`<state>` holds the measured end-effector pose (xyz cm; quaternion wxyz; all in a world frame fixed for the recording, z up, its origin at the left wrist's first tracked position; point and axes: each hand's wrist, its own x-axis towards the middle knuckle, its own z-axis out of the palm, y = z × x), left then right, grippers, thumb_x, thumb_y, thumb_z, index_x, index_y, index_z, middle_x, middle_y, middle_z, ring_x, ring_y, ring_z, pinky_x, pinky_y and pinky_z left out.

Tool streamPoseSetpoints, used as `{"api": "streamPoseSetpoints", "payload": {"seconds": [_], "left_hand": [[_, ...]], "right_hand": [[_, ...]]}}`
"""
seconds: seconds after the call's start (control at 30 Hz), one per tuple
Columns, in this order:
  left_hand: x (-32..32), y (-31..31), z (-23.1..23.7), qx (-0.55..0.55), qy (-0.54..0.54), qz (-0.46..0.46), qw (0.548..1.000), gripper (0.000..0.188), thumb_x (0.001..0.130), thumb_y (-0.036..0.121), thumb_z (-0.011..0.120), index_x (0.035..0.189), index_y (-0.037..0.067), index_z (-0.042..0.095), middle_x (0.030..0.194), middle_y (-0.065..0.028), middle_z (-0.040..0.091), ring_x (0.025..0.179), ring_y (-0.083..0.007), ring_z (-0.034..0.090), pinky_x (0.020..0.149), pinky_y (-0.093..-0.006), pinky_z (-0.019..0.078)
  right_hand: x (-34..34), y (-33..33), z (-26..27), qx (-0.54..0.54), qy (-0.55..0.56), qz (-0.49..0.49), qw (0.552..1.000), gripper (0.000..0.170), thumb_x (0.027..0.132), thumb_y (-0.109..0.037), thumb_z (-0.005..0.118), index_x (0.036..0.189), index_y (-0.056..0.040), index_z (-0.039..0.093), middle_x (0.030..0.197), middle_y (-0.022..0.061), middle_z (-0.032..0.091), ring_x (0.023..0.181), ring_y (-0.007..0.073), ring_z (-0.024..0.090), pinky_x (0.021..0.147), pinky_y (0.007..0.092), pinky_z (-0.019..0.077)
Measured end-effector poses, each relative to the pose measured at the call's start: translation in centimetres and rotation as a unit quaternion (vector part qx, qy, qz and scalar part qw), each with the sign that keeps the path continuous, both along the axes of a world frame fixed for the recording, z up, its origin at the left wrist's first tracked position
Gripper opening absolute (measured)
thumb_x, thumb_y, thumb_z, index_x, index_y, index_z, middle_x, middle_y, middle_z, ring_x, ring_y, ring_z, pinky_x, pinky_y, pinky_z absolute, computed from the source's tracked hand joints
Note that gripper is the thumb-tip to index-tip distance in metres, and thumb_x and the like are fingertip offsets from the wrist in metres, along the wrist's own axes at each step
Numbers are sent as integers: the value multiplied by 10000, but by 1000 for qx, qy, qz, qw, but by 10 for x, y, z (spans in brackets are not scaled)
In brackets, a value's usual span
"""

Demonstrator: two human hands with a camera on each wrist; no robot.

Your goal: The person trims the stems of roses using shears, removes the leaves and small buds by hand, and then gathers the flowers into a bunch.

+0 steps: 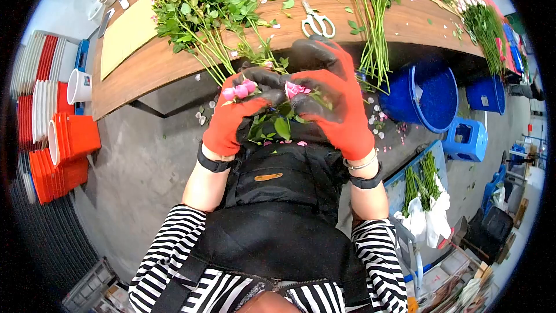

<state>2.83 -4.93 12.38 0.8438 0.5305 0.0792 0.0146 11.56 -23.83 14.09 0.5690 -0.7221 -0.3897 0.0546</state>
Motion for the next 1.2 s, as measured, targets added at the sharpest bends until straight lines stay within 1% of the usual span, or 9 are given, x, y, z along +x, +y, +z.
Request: {"api": "streamPoseSetpoints", "payload": {"seconds": [0.17, 0.3, 0.43, 0.53, 0.8, 0.83, 0.93, 1.1, 1.2], "left_hand": [[1, -14, 6, 75, -59, 3, 995, 381, 741, 19, 687, 1118, 37, 638, 957, 31, 610, 792, -57, 491, 784, -191, 419], [0, -23, -5, 235, -130, 119, 956, 405, 663, -33, 689, 1064, 4, 660, 1020, -112, 626, 935, -218, 610, 865, -320, 469], [-3, -31, -8, 256, -158, 198, 933, 347, 696, -41, 659, 1041, -4, 662, 980, -107, 628, 910, -218, 607, 842, -314, 462], [-9, -33, -10, 186, -106, 200, 956, 317, 728, -32, 666, 1044, -10, 659, 961, -83, 629, 894, -192, 593, 832, -304, 462], [-14, -25, -16, -79, -18, 153, 985, 359, 815, -10, 648, 1173, 9, 630, 974, -10, 636, 841, -87, 566, 828, -266, 494], [-15, -27, -7, -138, -8, 123, 983, 347, 810, -11, 648, 1156, -9, 626, 965, -12, 639, 861, -90, 584, 826, -254, 493], [-17, -25, -5, -63, -19, 89, 994, 329, 813, 3, 656, 1139, -23, 623, 967, -24, 648, 896, -91, 600, 815, -247, 494], [-19, -27, 5, -16, -19, 120, 993, 252, 800, 15, 661, 1050, -9, 639, 944, -17, 654, 849, -77, 577, 786, -235, 475], [-18, -27, -3, 65, -55, 154, 984, 259, 757, -7, 650, 1016, -8, 633, 925, -26, 653, 840, -98, 580, 797, -252, 474]], "right_hand": [[-3, 7, 1, 55, 64, 12, 996, 508, 612, -44, 809, 1103, -39, 677, 1367, 138, 461, 1310, 280, 447, 1026, 371, 408], [-9, 16, 2, 27, 21, -71, 997, 496, 626, -82, 830, 1090, -26, 663, 1239, 112, 563, 1202, 276, 517, 991, 373, 427], [-14, 27, 0, 44, -31, -92, 994, 550, 605, -106, 843, 1108, -31, 634, 1167, 112, 604, 1117, 295, 556, 969, 375, 438], [-18, 27, -2, 49, 12, -84, 995, 578, 584, -130, 854, 1111, -38, 633, 1149, 110, 614, 1082, 302, 566, 953, 371, 443], [-23, 16, 8, 207, 287, -17, 935, 368, 857, -210, 621, 1138, 27, 610, 1070, 70, 648, 915, 142, 609, 801, 269, 474], [-18, 16, 29, 87, 295, -96, 947, 352, 893, -200, 606, 1164, 25, 611, 1058, 74, 659, 919, 125, 610, 797, 255, 480], [-1, 16, 11, 76, 358, -23, 930, 342, 872, -119, 637, 1184, 17, 611, 1036, 63, 665, 924, 115, 608, 816, 258, 482], [-10, 17, 12, 110, 305, -1, 946, 335, 727, -6, 741, 1041, 7, 624, 1044, 55, 641, 958, 140, 605, 873, 277, 468], [-23, 20, 12, 34, 128, -63, 989, 379, 692, -3, 757, 1049, -3, 631, 1035, 62, 620, 980, 166, 597, 886, 289, 460]]}}
